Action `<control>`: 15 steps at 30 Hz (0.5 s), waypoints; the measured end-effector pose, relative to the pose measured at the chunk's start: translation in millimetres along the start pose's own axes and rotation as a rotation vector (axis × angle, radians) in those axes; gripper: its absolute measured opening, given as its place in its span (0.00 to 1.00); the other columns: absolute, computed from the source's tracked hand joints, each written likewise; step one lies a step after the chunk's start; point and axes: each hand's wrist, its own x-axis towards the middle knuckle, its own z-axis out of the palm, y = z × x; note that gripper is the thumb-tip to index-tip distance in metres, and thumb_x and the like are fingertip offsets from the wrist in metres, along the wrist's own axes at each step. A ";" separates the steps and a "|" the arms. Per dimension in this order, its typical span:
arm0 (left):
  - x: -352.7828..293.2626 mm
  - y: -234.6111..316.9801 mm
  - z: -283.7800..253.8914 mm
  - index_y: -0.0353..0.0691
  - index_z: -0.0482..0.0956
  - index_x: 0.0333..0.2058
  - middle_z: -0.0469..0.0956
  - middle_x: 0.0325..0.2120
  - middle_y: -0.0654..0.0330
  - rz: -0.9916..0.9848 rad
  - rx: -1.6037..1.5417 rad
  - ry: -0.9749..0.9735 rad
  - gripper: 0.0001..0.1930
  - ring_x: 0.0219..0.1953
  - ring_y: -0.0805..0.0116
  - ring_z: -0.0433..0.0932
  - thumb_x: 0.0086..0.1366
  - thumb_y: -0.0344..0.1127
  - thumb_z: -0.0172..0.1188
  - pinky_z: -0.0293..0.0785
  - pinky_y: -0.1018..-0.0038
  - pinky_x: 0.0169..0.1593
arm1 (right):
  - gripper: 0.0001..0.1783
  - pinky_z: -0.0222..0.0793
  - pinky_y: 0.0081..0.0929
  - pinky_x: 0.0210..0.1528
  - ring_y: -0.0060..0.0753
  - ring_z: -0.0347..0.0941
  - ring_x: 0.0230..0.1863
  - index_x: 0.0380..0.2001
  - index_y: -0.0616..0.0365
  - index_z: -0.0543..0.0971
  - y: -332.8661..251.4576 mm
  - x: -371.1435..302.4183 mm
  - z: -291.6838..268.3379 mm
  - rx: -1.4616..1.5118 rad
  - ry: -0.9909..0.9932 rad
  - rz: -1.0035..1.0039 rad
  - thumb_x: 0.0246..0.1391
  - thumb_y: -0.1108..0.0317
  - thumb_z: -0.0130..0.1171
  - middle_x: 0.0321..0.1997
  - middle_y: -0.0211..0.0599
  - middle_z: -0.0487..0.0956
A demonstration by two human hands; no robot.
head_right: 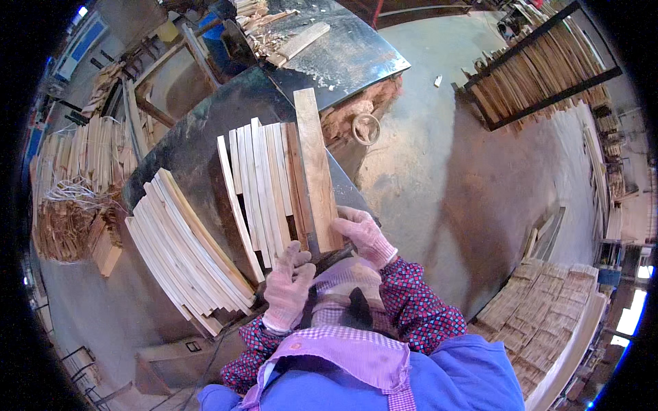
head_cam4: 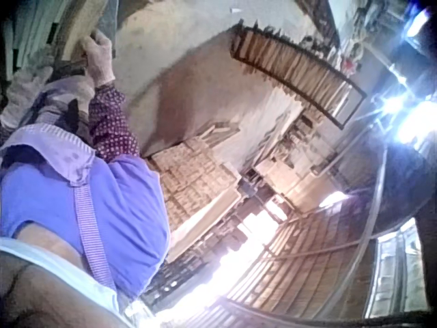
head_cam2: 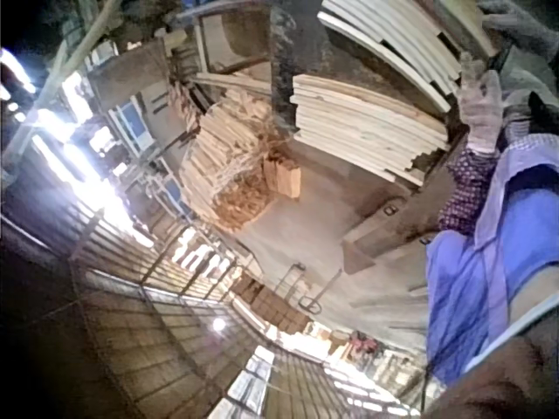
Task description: The person gathers and stacks thin wooden slats on a metal workbench in a workshop. They repeatedly pick up bundles of slats, align them, and place them into a growing pile, occasionally adjusting the stack to ensure it is neat.
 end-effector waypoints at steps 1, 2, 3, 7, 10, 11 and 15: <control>1.3 -0.5 3.4 0.41 0.65 0.61 0.80 0.43 0.48 0.004 -0.054 0.034 0.29 0.34 0.68 0.82 0.61 0.33 0.61 0.78 0.72 0.40 | 0.30 0.72 0.22 0.48 0.24 0.76 0.45 0.58 0.70 0.68 -1.4 -1.7 -1.7 0.037 -0.037 0.024 0.54 0.65 0.58 0.49 0.37 0.78; 3.2 2.8 4.7 0.40 0.64 0.61 0.80 0.43 0.48 -0.016 -0.091 0.037 0.30 0.34 0.69 0.81 0.61 0.33 0.61 0.78 0.73 0.40 | 0.30 0.73 0.22 0.48 0.24 0.76 0.45 0.58 0.70 0.68 -2.5 -3.3 -3.9 0.075 -0.074 0.048 0.54 0.65 0.59 0.48 0.38 0.78; 7.1 9.0 5.5 0.39 0.64 0.62 0.79 0.43 0.47 -0.033 -0.129 0.035 0.30 0.34 0.70 0.81 0.61 0.33 0.61 0.78 0.74 0.39 | 0.31 0.73 0.22 0.48 0.24 0.76 0.45 0.58 0.70 0.68 -3.6 -4.8 -6.5 0.113 -0.107 0.068 0.53 0.65 0.59 0.48 0.38 0.78; 16.7 26.4 5.5 0.34 0.63 0.62 0.80 0.42 0.48 0.030 0.006 0.076 0.31 0.36 0.69 0.81 0.61 0.33 0.61 0.78 0.73 0.40 | 0.29 0.73 0.22 0.45 0.23 0.76 0.42 0.58 0.69 0.69 -4.7 -5.1 -7.9 0.104 -0.108 0.081 0.54 0.66 0.57 0.47 0.35 0.79; 18.0 32.2 0.5 0.32 0.69 0.57 0.78 0.45 0.46 -0.012 0.098 0.116 0.25 0.44 0.59 0.81 0.61 0.33 0.60 0.78 0.70 0.45 | 0.25 0.73 0.25 0.43 0.26 0.77 0.40 0.54 0.66 0.72 -17.2 -5.1 -1.1 -0.171 -0.036 0.004 0.55 0.64 0.55 0.43 0.33 0.80; 19.1 31.6 -3.8 0.33 0.70 0.55 0.77 0.47 0.46 -0.046 0.108 0.124 0.24 0.46 0.57 0.80 0.61 0.33 0.60 0.77 0.69 0.47 | 0.24 0.73 0.27 0.43 0.29 0.77 0.40 0.53 0.65 0.73 -18.7 -3.4 1.1 -0.292 -0.004 -0.043 0.56 0.63 0.55 0.42 0.35 0.80; 41.6 1.2 -50.5 0.33 0.61 0.62 0.60 0.64 0.48 0.110 -0.002 0.333 0.28 0.65 0.55 0.62 0.65 0.34 0.55 0.60 0.67 0.66 | 0.22 0.72 0.39 0.44 0.47 0.78 0.41 0.46 0.60 0.76 2.5 17.9 -1.1 -1.075 0.196 -0.192 0.56 0.55 0.55 0.40 0.49 0.80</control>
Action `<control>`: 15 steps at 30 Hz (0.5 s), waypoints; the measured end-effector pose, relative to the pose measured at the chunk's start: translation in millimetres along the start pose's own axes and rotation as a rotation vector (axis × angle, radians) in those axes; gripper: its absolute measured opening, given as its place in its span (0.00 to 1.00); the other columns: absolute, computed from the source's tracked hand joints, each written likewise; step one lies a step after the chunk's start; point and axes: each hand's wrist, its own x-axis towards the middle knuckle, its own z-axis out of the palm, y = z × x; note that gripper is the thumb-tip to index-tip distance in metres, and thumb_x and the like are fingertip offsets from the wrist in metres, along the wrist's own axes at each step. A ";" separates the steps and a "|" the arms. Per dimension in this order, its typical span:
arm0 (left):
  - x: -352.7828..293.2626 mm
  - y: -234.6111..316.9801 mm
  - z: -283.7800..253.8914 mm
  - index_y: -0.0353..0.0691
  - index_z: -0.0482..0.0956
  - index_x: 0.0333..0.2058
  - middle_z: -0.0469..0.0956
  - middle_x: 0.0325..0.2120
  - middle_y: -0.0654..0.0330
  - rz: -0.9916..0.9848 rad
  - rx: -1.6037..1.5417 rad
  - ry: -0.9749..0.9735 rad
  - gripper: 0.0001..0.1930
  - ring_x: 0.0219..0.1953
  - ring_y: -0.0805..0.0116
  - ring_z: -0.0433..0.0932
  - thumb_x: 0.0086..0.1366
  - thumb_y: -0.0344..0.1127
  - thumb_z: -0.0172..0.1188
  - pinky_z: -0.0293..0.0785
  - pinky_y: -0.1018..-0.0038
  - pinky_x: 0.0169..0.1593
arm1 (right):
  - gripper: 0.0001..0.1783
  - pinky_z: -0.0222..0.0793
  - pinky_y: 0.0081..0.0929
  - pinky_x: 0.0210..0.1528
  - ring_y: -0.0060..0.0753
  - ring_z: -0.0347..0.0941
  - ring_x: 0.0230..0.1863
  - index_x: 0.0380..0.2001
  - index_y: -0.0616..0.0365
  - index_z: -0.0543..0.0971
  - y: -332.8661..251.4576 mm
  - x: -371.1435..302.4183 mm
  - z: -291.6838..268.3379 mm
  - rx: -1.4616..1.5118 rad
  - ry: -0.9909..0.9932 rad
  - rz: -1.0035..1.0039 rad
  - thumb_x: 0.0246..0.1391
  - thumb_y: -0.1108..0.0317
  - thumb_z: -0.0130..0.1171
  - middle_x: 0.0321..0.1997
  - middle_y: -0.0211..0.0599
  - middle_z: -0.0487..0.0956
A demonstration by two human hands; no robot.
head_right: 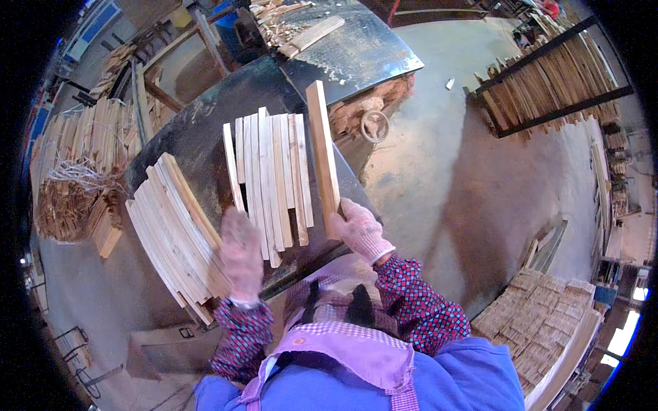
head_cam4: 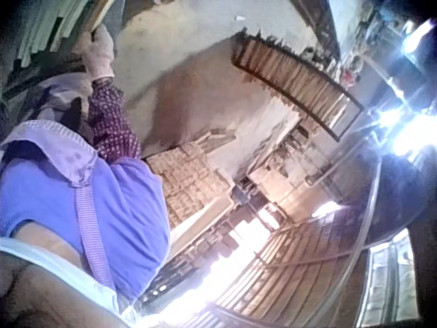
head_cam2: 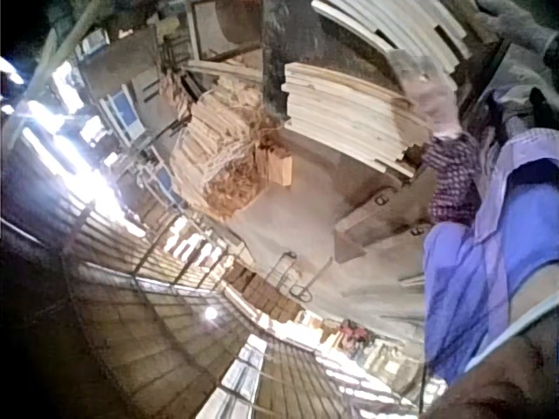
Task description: The person gathers and stacks thin wooden slats on a metal workbench in a workshop. They repeatedly pick up bundles of slats, align them, and place them into a growing pile, occasionally adjusting the stack to ensure it is neat.
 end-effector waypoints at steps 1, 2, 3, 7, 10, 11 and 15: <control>18.8 0.8 -12.8 0.34 0.50 0.67 0.57 0.65 0.46 -0.024 0.357 -0.009 0.35 0.67 0.55 0.58 0.66 0.39 0.55 0.54 0.69 0.68 | 0.22 0.71 0.41 0.45 0.51 0.77 0.42 0.44 0.60 0.76 -3.3 0.1 4.7 -0.023 -0.038 0.010 0.55 0.54 0.55 0.40 0.51 0.80; 37.0 -5.8 -20.9 0.35 0.47 0.67 0.54 0.66 0.44 -0.066 0.189 0.023 0.37 0.67 0.53 0.56 0.67 0.45 0.53 0.52 0.70 0.69 | 0.22 0.70 0.43 0.45 0.54 0.76 0.42 0.41 0.60 0.75 -7.8 1.0 9.7 -0.049 -0.073 0.015 0.55 0.52 0.55 0.39 0.53 0.79; 56.0 -11.8 -29.7 0.35 0.47 0.67 0.53 0.66 0.43 -0.077 0.259 0.002 0.39 0.67 0.52 0.57 0.67 0.49 0.53 0.53 0.68 0.69 | 0.22 0.70 0.45 0.45 0.58 0.74 0.43 0.39 0.60 0.75 -11.3 3.0 14.1 -0.071 -0.111 0.017 0.55 0.51 0.55 0.39 0.55 0.78; 129.1 -50.0 -49.1 0.37 0.45 0.68 0.49 0.68 0.45 -0.316 0.568 -0.172 0.51 0.69 0.46 0.49 0.60 0.74 0.43 0.45 0.62 0.70 | 0.25 0.69 0.46 0.47 0.59 0.74 0.45 0.40 0.62 0.75 -9.7 30.3 16.0 -0.015 -0.044 -0.141 0.55 0.48 0.55 0.39 0.57 0.78; 165.2 -72.6 -27.0 0.41 0.46 0.69 0.44 0.69 0.47 -0.321 0.795 -0.240 0.52 0.71 0.47 0.42 0.58 0.76 0.42 0.36 0.56 0.71 | 0.30 0.70 0.44 0.49 0.58 0.74 0.47 0.42 0.65 0.75 -25.9 74.6 11.8 -0.055 0.130 -0.055 0.55 0.44 0.53 0.41 0.59 0.78; 166.8 -72.5 -13.2 0.41 0.46 0.69 0.43 0.70 0.48 -0.332 0.922 -0.258 0.53 0.72 0.47 0.39 0.57 0.77 0.41 0.33 0.55 0.71 | 0.32 0.70 0.43 0.49 0.58 0.74 0.47 0.42 0.67 0.75 -40.6 87.4 10.9 -0.068 0.121 0.026 0.55 0.43 0.53 0.41 0.60 0.78; 159.4 -58.3 12.2 0.40 0.48 0.68 0.51 0.67 0.48 -0.258 0.673 -0.261 0.49 0.68 0.50 0.50 0.58 0.65 0.55 0.42 0.56 0.69 | 0.38 0.69 0.42 0.52 0.58 0.74 0.49 0.44 0.70 0.75 -71.8 105.6 19.4 -0.036 0.153 0.213 0.54 0.39 0.52 0.44 0.61 0.78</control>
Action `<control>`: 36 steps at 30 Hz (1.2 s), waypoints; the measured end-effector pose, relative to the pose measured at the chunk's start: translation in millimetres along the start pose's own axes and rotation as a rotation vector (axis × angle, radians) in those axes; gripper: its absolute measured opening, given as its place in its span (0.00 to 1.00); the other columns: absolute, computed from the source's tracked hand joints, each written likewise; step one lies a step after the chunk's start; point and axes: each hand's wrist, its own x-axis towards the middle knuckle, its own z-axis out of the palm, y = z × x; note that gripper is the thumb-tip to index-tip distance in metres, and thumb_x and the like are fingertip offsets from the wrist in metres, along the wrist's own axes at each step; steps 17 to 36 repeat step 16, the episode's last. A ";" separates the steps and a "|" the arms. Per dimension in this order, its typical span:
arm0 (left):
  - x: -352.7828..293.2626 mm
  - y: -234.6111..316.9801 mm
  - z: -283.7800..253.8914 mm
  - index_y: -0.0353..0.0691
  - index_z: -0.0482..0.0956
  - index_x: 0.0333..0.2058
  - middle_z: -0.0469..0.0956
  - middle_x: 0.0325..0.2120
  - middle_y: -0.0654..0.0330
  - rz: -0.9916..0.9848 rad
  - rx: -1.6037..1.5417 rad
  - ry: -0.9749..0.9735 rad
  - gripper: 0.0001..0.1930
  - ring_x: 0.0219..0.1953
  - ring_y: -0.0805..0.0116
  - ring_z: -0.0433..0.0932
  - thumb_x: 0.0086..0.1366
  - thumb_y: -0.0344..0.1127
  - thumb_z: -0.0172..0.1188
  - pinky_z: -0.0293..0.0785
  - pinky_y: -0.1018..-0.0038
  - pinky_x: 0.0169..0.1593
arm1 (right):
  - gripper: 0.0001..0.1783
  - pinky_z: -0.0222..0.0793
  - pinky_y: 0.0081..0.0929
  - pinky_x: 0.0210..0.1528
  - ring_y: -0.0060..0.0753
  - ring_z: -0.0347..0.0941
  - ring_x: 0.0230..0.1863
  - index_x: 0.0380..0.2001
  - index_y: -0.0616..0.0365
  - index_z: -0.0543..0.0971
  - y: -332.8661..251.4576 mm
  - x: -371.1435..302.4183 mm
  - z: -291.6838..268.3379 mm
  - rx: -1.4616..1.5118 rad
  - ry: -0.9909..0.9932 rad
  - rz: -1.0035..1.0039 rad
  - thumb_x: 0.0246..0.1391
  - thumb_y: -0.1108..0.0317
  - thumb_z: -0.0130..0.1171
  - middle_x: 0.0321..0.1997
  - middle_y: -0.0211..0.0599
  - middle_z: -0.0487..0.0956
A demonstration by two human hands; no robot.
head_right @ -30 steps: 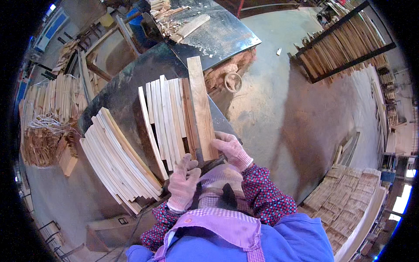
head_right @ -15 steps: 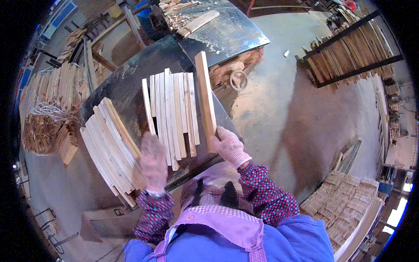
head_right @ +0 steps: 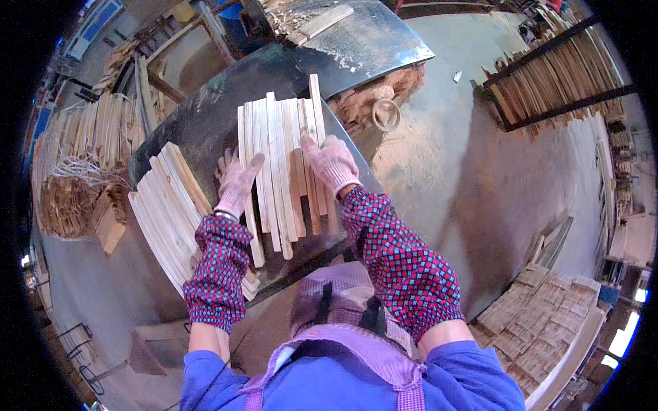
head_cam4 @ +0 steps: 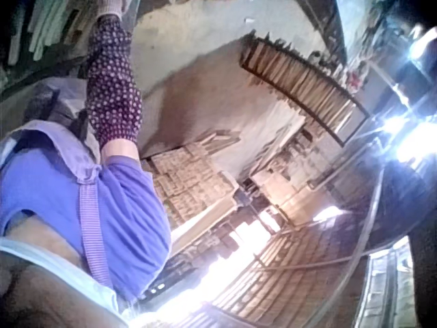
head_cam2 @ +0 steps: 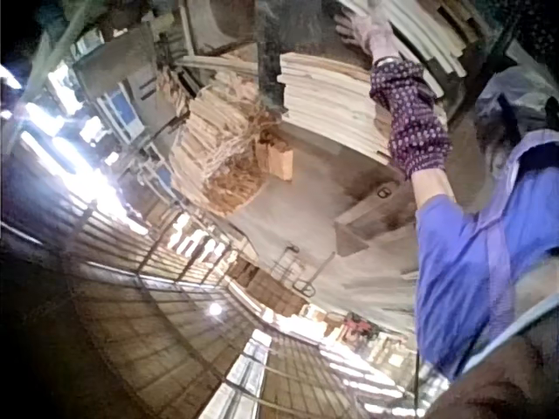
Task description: The person gathers and stacks thin wooden slats on a metal workbench in a workshop. They repeatedly pick up bundles of slats, align them, and place them into a growing pile, occasionally adjusting the stack to ensure it is neat.
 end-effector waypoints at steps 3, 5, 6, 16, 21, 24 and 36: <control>-28.7 10.9 -6.6 0.38 0.47 0.67 0.60 0.62 0.49 0.109 -0.696 -0.115 0.47 0.62 0.54 0.62 0.58 0.50 0.65 0.56 0.62 0.65 | 0.36 0.67 0.42 0.53 0.55 0.73 0.51 0.45 0.68 0.75 22.2 5.8 4.0 0.154 0.060 -0.032 0.53 0.39 0.53 0.46 0.59 0.77; -64.5 50.6 -10.6 0.36 0.45 0.66 0.65 0.58 0.50 0.247 -0.983 -0.104 0.47 0.57 0.57 0.68 0.57 0.41 0.68 0.63 0.66 0.61 | 0.32 0.67 0.38 0.51 0.50 0.74 0.49 0.44 0.65 0.76 47.6 9.6 0.0 0.285 0.171 -0.130 0.54 0.42 0.55 0.43 0.54 0.79; -80.1 61.6 -11.9 0.36 0.44 0.66 0.65 0.56 0.50 0.342 -0.969 -0.047 0.47 0.56 0.57 0.68 0.57 0.39 0.67 0.63 0.66 0.62 | 0.30 0.69 0.36 0.48 0.44 0.76 0.45 0.45 0.65 0.76 42.6 -4.2 -16.7 0.305 0.198 -0.159 0.54 0.45 0.57 0.41 0.51 0.79; -218.0 258.9 96.7 0.40 0.44 0.68 0.54 0.65 0.52 0.949 -1.051 0.017 0.54 0.64 0.53 0.60 0.44 0.24 0.68 0.56 0.57 0.66 | 0.43 0.49 0.35 0.69 0.44 0.56 0.68 0.67 0.62 0.53 186.0 -79.0 -221.9 0.972 0.325 -0.705 0.57 0.48 0.53 0.65 0.54 0.62; -218.0 258.9 96.7 0.40 0.44 0.68 0.54 0.65 0.52 0.949 -1.051 0.017 0.54 0.64 0.53 0.60 0.44 0.24 0.68 0.56 0.57 0.66 | 0.43 0.49 0.35 0.69 0.44 0.56 0.68 0.67 0.62 0.53 186.0 -79.0 -221.9 0.972 0.325 -0.705 0.57 0.48 0.53 0.65 0.54 0.62; -218.0 258.9 96.7 0.40 0.44 0.68 0.54 0.65 0.52 0.949 -1.051 0.017 0.54 0.64 0.53 0.60 0.44 0.24 0.68 0.56 0.57 0.66 | 0.43 0.49 0.35 0.69 0.44 0.56 0.68 0.67 0.62 0.53 186.0 -79.0 -221.9 0.972 0.325 -0.705 0.57 0.48 0.53 0.65 0.54 0.62; -218.0 258.9 96.7 0.40 0.44 0.68 0.54 0.65 0.52 0.949 -1.051 0.017 0.54 0.64 0.53 0.60 0.44 0.24 0.68 0.56 0.57 0.66 | 0.43 0.49 0.35 0.69 0.44 0.56 0.68 0.67 0.62 0.53 186.0 -79.0 -221.9 0.972 0.325 -0.705 0.57 0.48 0.53 0.65 0.54 0.62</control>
